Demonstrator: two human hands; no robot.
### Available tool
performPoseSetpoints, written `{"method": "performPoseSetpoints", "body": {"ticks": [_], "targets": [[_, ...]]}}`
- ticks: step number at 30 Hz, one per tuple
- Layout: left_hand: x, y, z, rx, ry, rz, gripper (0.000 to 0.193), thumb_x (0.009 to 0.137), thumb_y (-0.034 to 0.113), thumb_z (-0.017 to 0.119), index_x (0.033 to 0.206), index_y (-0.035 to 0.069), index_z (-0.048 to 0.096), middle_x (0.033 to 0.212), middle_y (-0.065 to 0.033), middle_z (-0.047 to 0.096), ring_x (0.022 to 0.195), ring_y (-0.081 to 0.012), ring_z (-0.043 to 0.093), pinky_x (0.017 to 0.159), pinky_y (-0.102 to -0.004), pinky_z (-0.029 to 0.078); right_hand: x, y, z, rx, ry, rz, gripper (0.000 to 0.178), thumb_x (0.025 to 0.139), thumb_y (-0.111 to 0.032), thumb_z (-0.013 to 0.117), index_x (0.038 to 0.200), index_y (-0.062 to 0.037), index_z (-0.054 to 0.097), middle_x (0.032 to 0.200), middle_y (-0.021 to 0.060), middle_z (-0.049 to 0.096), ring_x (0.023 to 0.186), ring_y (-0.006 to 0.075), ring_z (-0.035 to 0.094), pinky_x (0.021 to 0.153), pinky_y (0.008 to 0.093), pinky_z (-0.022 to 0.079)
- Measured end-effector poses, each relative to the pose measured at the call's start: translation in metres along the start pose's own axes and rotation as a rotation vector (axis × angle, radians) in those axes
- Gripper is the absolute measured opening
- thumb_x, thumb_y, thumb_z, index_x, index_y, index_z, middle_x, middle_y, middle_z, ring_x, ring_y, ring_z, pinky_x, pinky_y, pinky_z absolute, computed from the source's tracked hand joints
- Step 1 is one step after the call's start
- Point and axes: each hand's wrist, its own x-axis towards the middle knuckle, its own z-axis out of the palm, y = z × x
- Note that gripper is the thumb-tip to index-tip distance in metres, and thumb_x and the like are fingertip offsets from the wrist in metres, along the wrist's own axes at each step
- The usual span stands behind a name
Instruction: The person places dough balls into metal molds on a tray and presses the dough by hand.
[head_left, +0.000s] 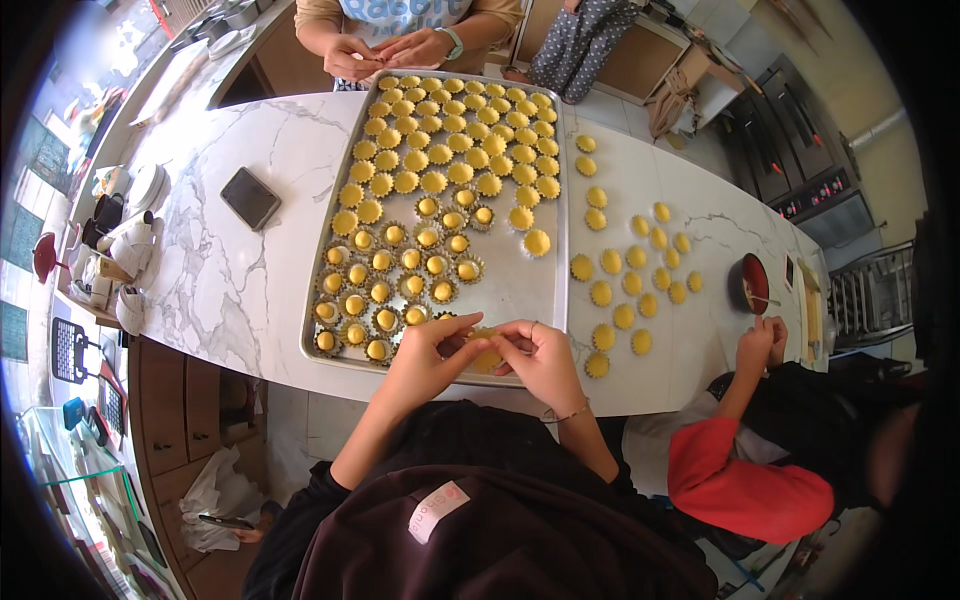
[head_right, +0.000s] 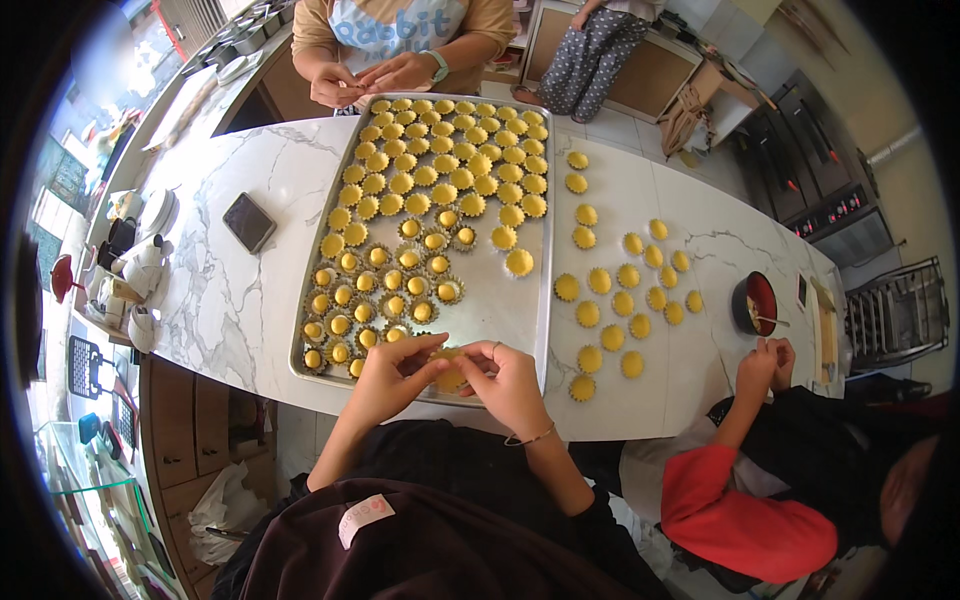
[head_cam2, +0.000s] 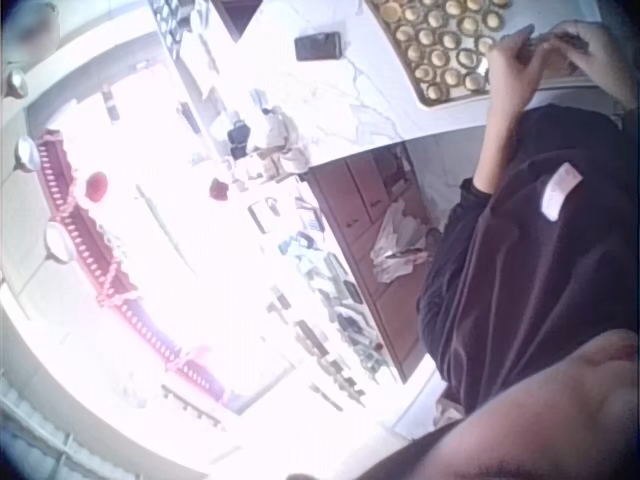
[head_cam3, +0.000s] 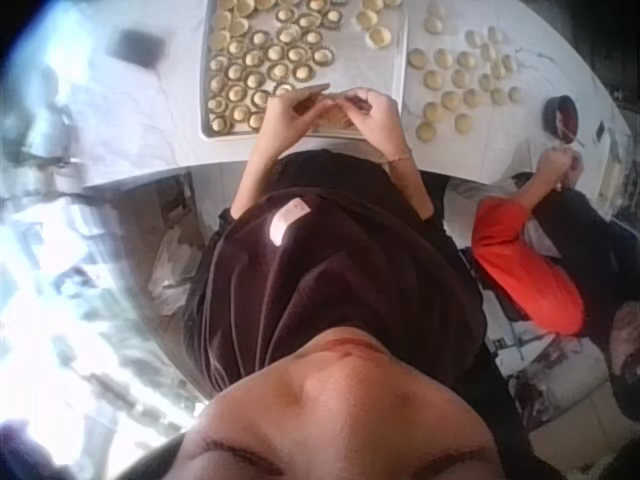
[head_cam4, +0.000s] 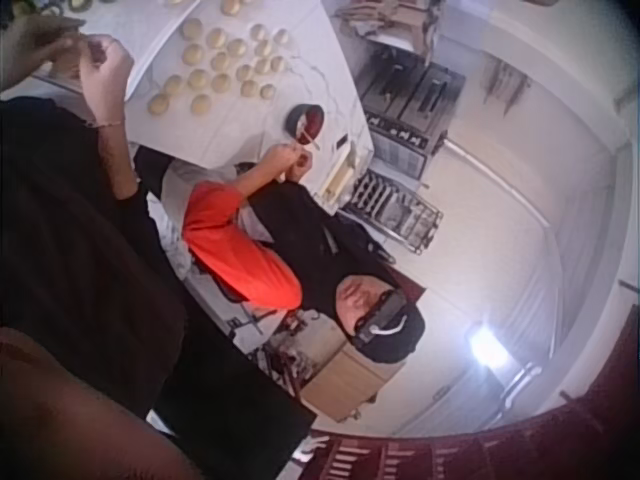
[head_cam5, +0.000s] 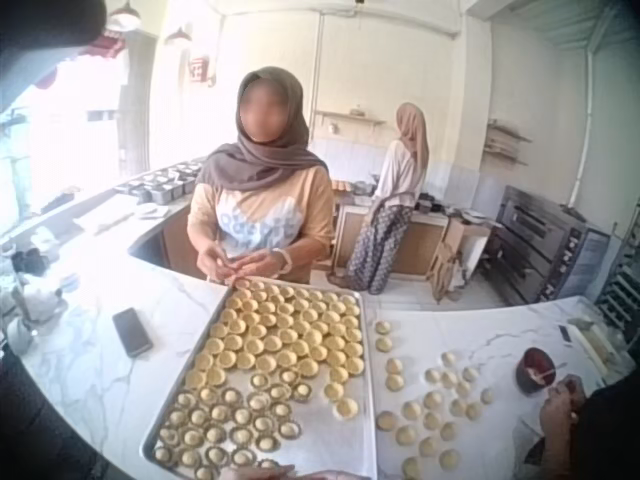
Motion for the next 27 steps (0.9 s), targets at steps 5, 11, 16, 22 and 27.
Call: {"method": "performPoseSetpoints", "body": {"ticks": [5,11,16,22,27], "targets": [[-0.002,-0.016,0.007,-0.028,0.036,-0.047,0.024,0.084,0.009,0.065,0.105,-0.002,0.065,0.073,-0.0107,0.067,0.062,-0.0113,0.06,0.057,-0.0261,0.047,0.002,-0.008,0.004,-0.135,0.062,-0.158,0.016,0.084,-0.004,0.065,0.099,0.0026,0.064,0.086,0.0091,0.066,0.069,0.0129,0.065,0.057,0.0249,0.054],[0.002,-0.004,-0.001,0.304,-0.081,0.091,0.027,0.085,0.006,0.063,0.109,-0.004,0.063,0.079,-0.01,0.068,0.069,-0.0086,0.062,0.061,-0.0237,0.049,0.004,-0.013,0.004,-0.424,0.074,-0.291,0.012,0.08,-0.006,0.07,0.09,-0.0003,0.067,0.081,0.0097,0.065,0.068,0.0156,0.065,0.057,0.0266,0.052],[-0.002,-0.008,0.004,0.083,-0.032,-0.077,0.03,0.083,0.006,0.065,0.111,-0.003,0.062,0.077,-0.0107,0.068,0.069,-0.0103,0.064,0.061,-0.0247,0.05,0.003,-0.006,0.005,-0.306,0.161,-0.233,0.012,0.08,-0.006,0.07,0.089,0.0012,0.067,0.081,0.0111,0.065,0.07,0.0177,0.066,0.057,0.0265,0.051],[0.0,-0.003,0.007,0.157,0.091,0.083,0.031,0.08,0.004,0.068,0.11,-0.002,0.063,0.082,-0.0085,0.068,0.067,-0.0095,0.063,0.061,-0.0237,0.05,0.006,-0.005,0.006,-0.364,0.102,-0.295,0.015,0.081,-0.006,0.069,0.092,0.002,0.066,0.083,0.0116,0.065,0.069,0.0166,0.066,0.059,0.0269,0.053],[0.0,-0.003,0.005,0.049,0.144,0.079,0.028,0.079,0.003,0.067,0.106,-0.002,0.065,0.084,-0.0133,0.066,0.065,-0.0169,0.064,0.061,-0.0269,0.052,0.0,-0.018,0.007,-0.086,0.046,-0.113,0.022,0.082,-0.006,0.068,0.103,-0.001,0.065,0.09,0.0112,0.064,0.068,0.0132,0.064,0.058,0.0235,0.053]]}}
